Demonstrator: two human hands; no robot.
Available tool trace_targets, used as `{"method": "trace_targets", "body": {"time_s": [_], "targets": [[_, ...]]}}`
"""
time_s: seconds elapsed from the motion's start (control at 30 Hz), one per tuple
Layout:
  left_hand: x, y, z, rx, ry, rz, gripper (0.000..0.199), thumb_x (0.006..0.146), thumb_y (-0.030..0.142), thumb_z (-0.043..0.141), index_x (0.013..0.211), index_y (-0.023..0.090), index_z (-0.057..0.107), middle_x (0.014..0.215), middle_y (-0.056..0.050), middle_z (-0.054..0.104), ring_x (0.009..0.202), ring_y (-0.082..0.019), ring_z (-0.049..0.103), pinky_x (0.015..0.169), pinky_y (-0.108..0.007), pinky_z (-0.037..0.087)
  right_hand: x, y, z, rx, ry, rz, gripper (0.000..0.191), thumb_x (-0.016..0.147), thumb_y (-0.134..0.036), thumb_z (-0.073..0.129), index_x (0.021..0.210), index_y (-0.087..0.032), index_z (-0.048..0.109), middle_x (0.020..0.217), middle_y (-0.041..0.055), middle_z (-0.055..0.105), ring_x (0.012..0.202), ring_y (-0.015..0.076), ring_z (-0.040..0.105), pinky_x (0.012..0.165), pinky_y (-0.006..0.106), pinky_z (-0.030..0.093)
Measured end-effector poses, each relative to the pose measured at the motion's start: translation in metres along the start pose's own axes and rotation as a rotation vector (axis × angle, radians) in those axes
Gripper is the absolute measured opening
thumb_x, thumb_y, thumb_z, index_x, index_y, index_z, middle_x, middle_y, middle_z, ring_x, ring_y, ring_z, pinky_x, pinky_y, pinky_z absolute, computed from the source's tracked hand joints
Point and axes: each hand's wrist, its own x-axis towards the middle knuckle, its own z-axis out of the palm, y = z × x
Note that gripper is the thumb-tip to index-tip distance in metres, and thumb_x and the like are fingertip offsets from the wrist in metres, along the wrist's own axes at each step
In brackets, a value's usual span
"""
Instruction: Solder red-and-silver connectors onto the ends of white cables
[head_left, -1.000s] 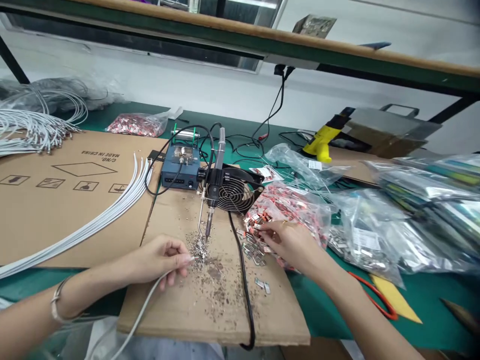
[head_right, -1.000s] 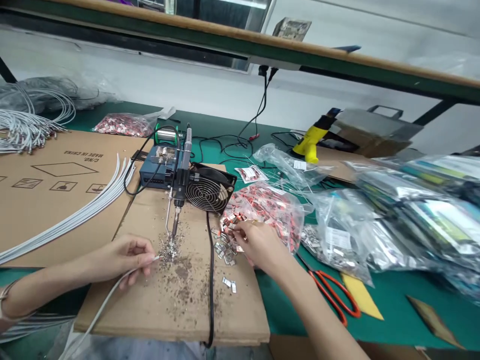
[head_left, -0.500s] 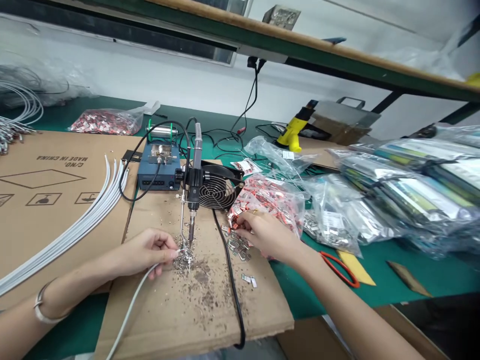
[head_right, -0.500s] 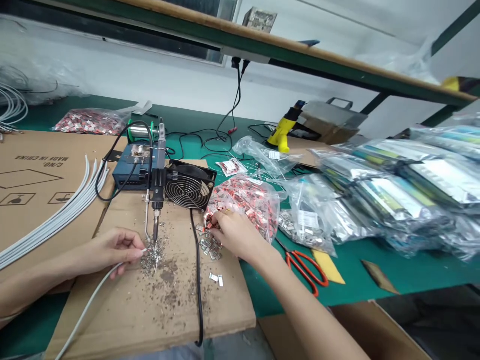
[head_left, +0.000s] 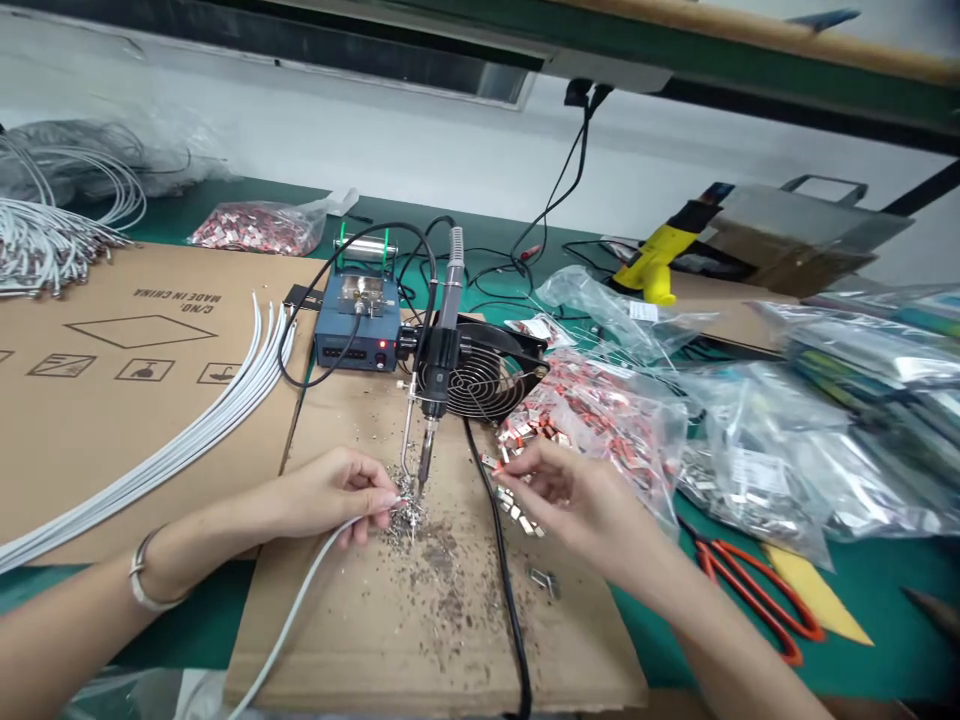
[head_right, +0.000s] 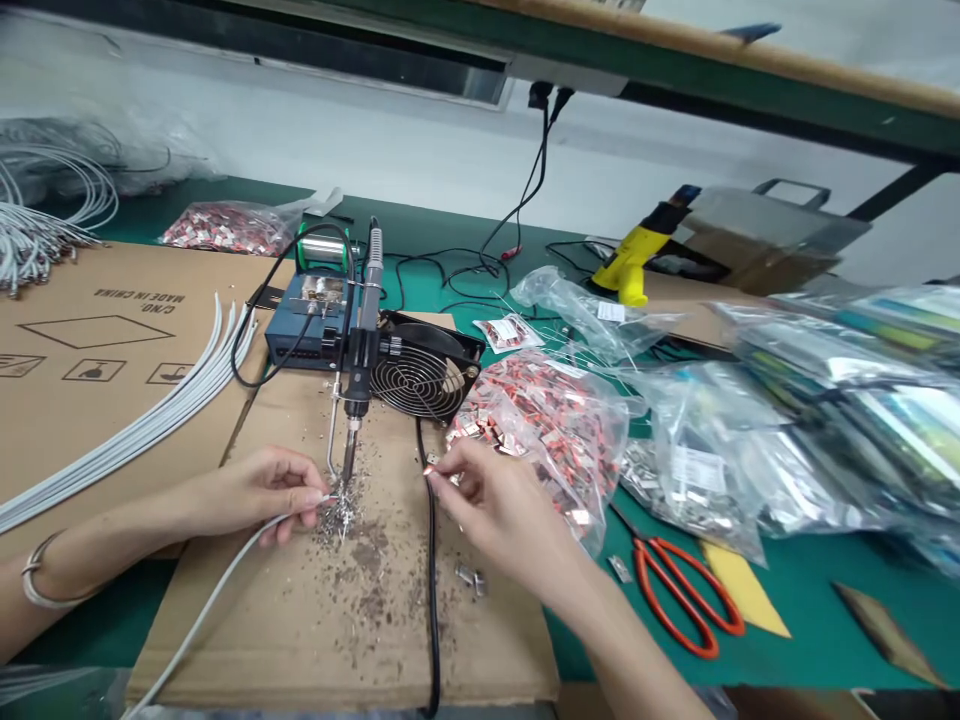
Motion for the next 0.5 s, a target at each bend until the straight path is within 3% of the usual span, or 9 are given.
{"method": "trace_targets", "body": {"time_s": [0.1,0.23,0.5], "targets": [[0.002,0.0,0.0,-0.035,-0.02,-0.005,0.031,0.072,0.042,0.065,0.072,0.013,0.056,0.064,0.003,0.057,0.048,-0.007,0.053,0.046,-0.02,0.045,0.0,-0.015,0.024,0.443,-0.159,0.064,0.014,0.082,-0.031,0.055,0.084,-0.018,0.058,0.072,0.0024,0.06,0.059,0.0124,0.057,0.054,0.025,0.047],[0.003,0.0,0.004,-0.083,0.028,0.007,0.03,0.068,0.041,0.07,0.073,0.013,0.059,0.062,0.003,0.057,0.048,-0.007,0.053,0.045,-0.02,0.043,0.009,-0.028,0.05,0.86,-0.285,0.246,0.028,0.07,-0.036,0.069,0.086,-0.014,0.06,0.068,0.0003,0.06,0.057,0.0102,0.059,0.055,0.023,0.05],[0.0,0.008,0.009,-0.109,0.057,-0.027,0.022,0.069,0.033,0.069,0.072,0.012,0.065,0.057,0.004,0.054,0.046,-0.006,0.049,0.044,-0.018,0.042,0.012,-0.024,0.06,1.088,-0.257,0.363,0.034,0.06,-0.037,0.078,0.078,-0.014,0.06,0.064,0.0015,0.067,0.053,0.008,0.061,0.051,0.019,0.05]]}}
